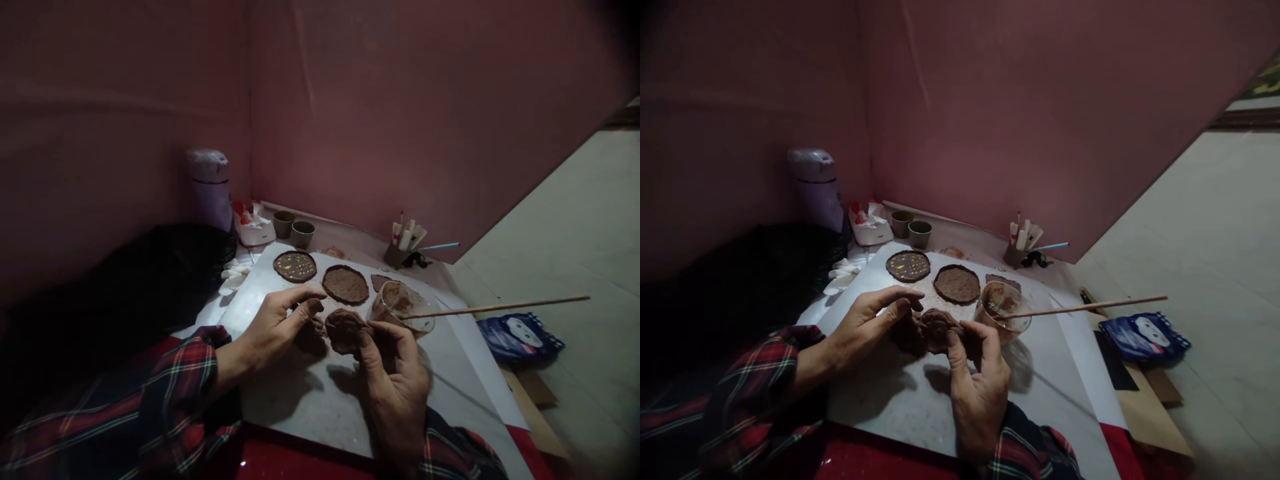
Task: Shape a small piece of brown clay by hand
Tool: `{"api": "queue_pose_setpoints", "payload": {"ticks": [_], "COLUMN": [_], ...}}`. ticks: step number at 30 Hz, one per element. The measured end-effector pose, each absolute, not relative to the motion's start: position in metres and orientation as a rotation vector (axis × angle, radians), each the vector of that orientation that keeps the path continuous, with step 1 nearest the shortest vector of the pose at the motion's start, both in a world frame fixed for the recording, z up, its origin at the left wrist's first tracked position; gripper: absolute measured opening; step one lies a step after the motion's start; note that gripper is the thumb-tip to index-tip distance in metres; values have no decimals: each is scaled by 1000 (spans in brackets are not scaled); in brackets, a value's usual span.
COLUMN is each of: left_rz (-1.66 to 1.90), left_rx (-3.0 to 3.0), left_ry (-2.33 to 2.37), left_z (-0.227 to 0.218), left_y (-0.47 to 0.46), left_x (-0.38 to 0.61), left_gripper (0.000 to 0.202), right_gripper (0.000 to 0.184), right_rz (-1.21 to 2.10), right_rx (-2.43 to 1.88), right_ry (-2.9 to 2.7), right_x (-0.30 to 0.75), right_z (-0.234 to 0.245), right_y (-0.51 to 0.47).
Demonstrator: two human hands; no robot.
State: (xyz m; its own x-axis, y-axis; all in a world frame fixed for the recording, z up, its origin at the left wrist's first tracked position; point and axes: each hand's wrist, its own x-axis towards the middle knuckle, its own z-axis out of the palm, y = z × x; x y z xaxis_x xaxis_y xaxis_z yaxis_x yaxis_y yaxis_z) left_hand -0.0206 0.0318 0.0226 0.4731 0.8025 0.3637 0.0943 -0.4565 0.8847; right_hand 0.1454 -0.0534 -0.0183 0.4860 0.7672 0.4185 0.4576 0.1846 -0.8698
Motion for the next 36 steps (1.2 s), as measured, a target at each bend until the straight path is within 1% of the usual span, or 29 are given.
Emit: {"api": "queue_pose_setpoints", "payload": {"ticks": [3, 5, 7, 9, 11, 13, 17, 22, 26, 29, 31, 34, 36], "left_rz": [987, 945, 882, 810, 766, 759, 758, 788, 786, 775, 765, 720, 695], "left_rx": [1907, 1892, 1821, 1713, 1600, 1494, 1339, 1368, 1427, 1481, 1502, 1544, 1626], "left_ry": [667, 643, 607, 559, 528, 526, 518, 524, 528, 547, 550, 556, 584], "left_z": [23, 23, 22, 21, 19, 18, 14, 11, 15, 18, 20, 24, 25], "left_y": [31, 29, 27, 24, 22, 22, 25, 27, 26, 24, 22, 19, 18], "left_x": [-21, -20, -19, -17, -15, -13, -14, -16, -16, -14, -14, -16, -16], "left_gripper": [28, 34, 40, 41, 36, 32, 34, 30, 19, 12, 17, 31, 31], "right_gripper": [23, 22, 20, 17, 16, 19, 25, 23, 27, 21, 16, 16, 16], "right_rz": [402, 436, 444, 436, 406, 355, 302, 422, 520, 561, 585, 609, 609], "right_rx": [-1438, -1418, -1394, -1371, -1362, -1382, -1461, -1384, -1321, -1334, -1321, -1283, -1276], "right_ry": [-1161, -1186, -1222, -1292, -1380, -1440, -1433, -1462, -1483, -1465, -1447, -1412, -1405], "right_x": [147, 146, 145, 145, 144, 145, 147, 146, 144, 144, 144, 144, 144], "right_z": [-18, -16, -14, -13, -11, -10, -9, -7, -5, -4, -4, -3, -3], "right_y": [-51, -51, -52, -54, -56, -58, -60, -58, -57, -58, -58, -57, -56]}}
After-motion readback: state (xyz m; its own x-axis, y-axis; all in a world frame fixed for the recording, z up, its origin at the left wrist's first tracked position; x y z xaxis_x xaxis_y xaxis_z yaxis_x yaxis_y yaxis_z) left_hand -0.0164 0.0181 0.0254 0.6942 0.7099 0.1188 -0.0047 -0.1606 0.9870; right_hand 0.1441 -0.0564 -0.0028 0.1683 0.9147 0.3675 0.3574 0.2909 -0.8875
